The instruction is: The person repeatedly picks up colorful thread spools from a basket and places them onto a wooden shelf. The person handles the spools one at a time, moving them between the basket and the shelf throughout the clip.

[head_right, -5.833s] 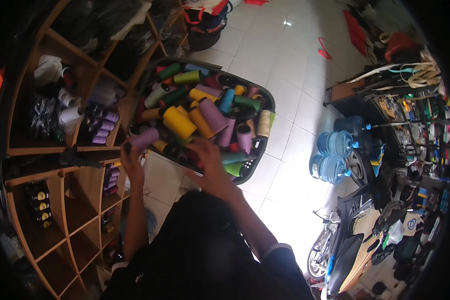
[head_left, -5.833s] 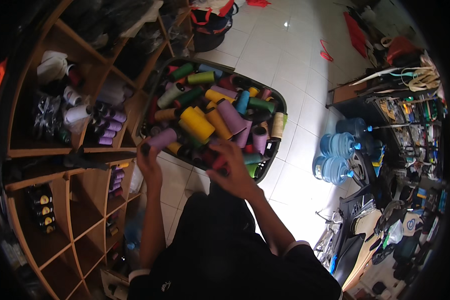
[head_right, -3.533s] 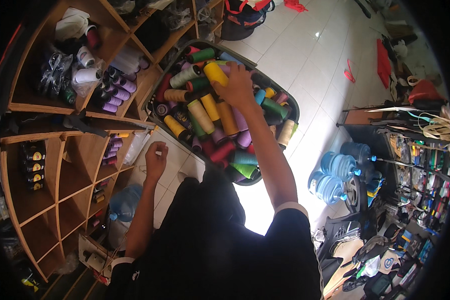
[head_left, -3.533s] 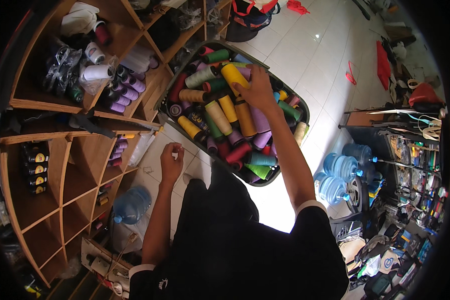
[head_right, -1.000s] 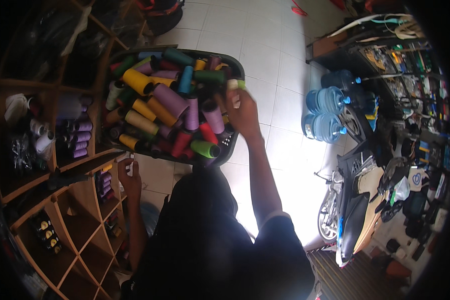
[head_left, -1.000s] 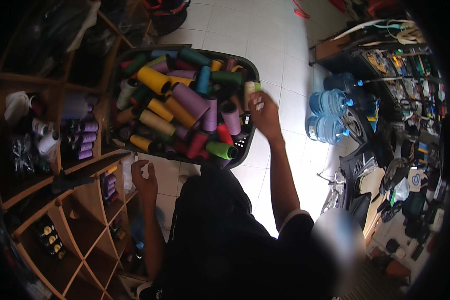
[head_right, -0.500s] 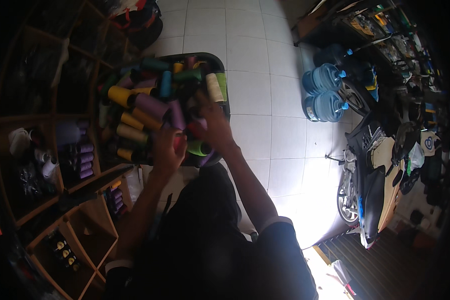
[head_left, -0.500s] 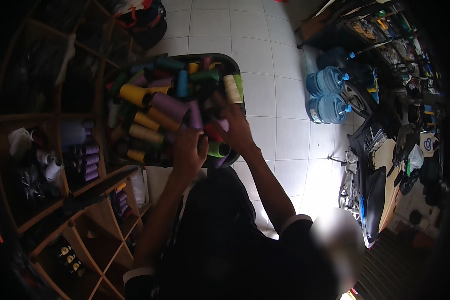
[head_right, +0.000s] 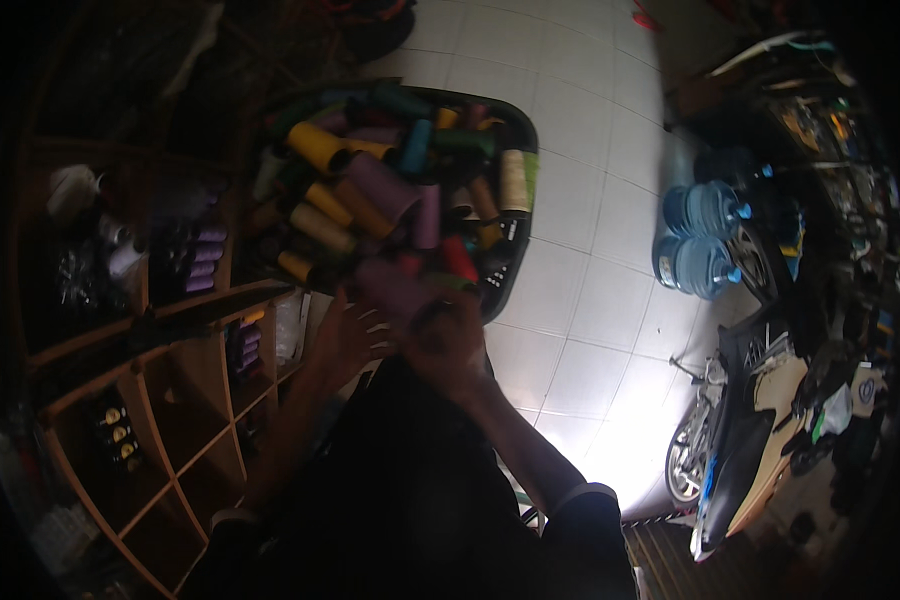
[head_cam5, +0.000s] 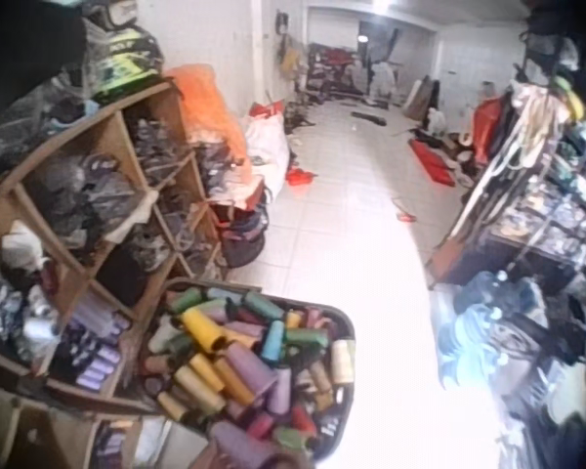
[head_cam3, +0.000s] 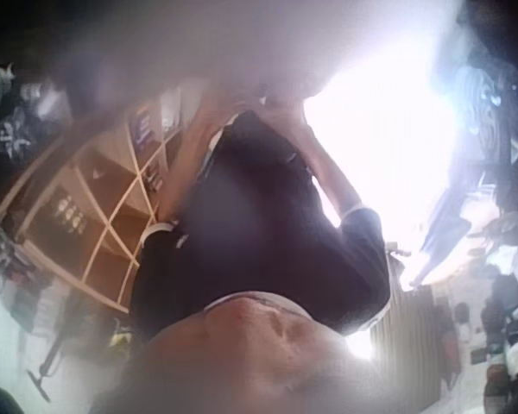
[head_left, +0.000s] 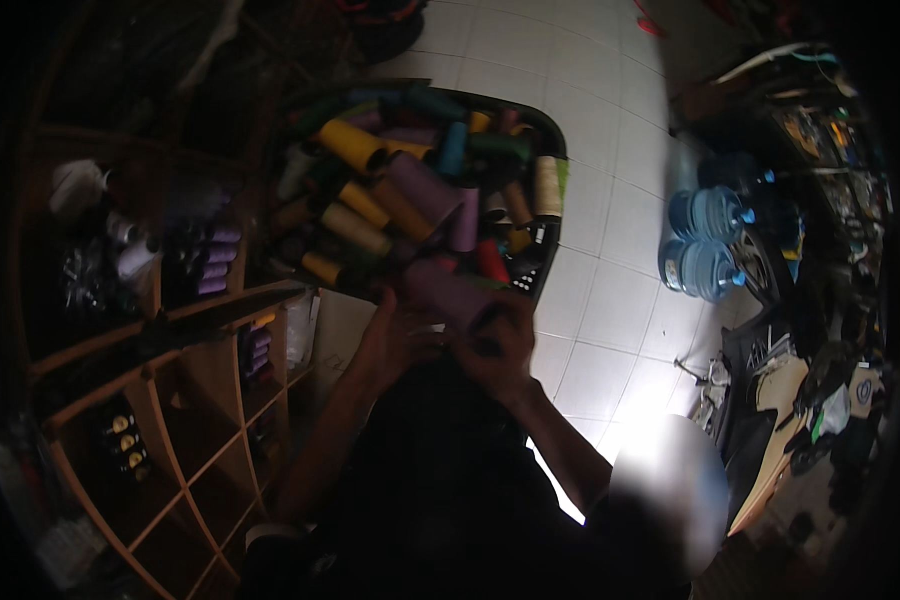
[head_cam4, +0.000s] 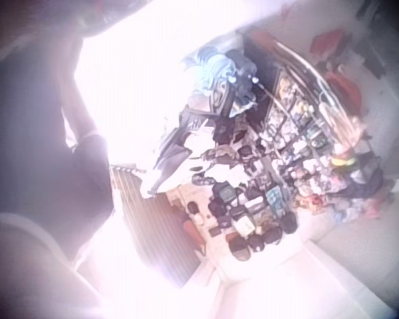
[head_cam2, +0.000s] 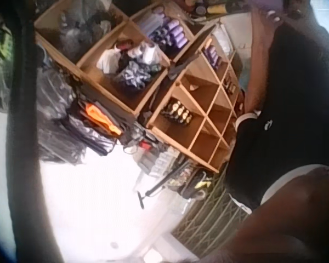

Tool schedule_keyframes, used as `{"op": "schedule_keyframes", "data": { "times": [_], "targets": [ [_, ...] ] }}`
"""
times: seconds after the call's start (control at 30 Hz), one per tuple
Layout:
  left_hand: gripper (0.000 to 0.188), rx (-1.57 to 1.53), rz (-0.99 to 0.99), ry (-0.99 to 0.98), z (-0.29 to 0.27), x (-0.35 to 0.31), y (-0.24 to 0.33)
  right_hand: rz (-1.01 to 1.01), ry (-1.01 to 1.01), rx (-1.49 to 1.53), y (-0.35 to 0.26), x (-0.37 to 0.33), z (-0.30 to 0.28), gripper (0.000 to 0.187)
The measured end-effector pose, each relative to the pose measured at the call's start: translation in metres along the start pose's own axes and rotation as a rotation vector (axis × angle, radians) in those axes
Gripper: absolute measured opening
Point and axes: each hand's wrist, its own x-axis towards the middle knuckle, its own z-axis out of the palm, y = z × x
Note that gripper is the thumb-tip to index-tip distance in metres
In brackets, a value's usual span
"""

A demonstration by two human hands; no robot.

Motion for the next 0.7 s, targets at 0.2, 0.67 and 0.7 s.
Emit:
{"op": "schedule_keyframes", "data": {
  "times": [0.2, 0.67, 0.7],
  "targets": [
    [0.052, -0.122, 0.359, 0.189, -0.095, 0.027, 0.011, -0.021, -0.422, 0.100, -0.003, 0.001, 0.067, 0.029],
    [0.068, 1.073, 0.332, 0.875, -0.201, 0.129, 0.055, 0.280, -0.142, -0.088, 0.095, 0.065, -0.001, 0.046],
    [0.058, 0.894, 0.387, 0.861, -0.198, 0.122, 0.051, 0.201, -0.174, -0.094, 0.101, 0.077, 0.006, 0.049]
  ]
}}
